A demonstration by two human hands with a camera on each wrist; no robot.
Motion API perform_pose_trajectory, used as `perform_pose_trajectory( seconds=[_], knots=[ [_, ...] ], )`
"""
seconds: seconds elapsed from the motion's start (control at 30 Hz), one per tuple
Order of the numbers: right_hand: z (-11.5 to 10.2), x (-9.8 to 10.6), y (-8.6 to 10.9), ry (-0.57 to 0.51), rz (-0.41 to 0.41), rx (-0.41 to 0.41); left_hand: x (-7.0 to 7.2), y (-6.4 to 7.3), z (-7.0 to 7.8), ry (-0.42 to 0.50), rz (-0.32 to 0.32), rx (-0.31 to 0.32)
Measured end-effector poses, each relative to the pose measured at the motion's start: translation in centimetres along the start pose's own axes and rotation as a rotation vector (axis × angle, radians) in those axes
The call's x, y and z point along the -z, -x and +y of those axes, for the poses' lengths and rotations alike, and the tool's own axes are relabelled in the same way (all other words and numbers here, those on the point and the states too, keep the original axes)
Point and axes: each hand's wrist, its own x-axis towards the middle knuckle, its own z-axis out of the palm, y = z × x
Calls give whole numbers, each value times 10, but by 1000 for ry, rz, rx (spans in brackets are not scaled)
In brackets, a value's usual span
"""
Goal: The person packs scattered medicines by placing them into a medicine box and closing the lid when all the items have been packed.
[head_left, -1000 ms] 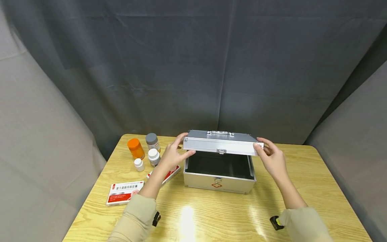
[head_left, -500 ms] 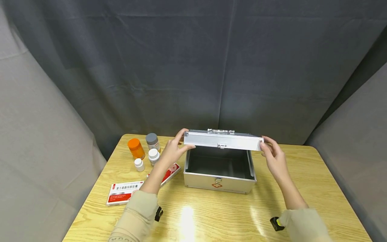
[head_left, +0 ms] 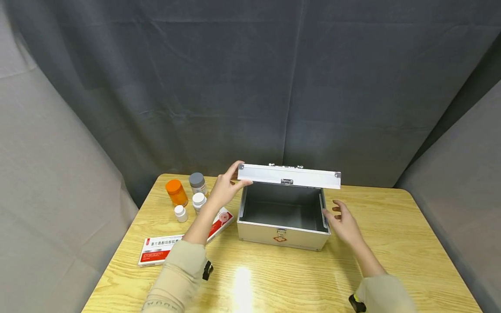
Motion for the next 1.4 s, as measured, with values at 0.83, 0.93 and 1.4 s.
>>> perform_pose_trajectory(
  seconds=[0.83, 0.93, 1.4],
  knots=[
    [0, -17, -10, 79, -224, -16, 8, -24, 0, -8, -43, 135],
    [-2, -17, -10, 76, -222, -5, 7, -27, 0, 9, -47, 157],
    [-3, -16, -3, 73, -171, 12, 4, -42, 5, -10, -58, 206]
  ],
)
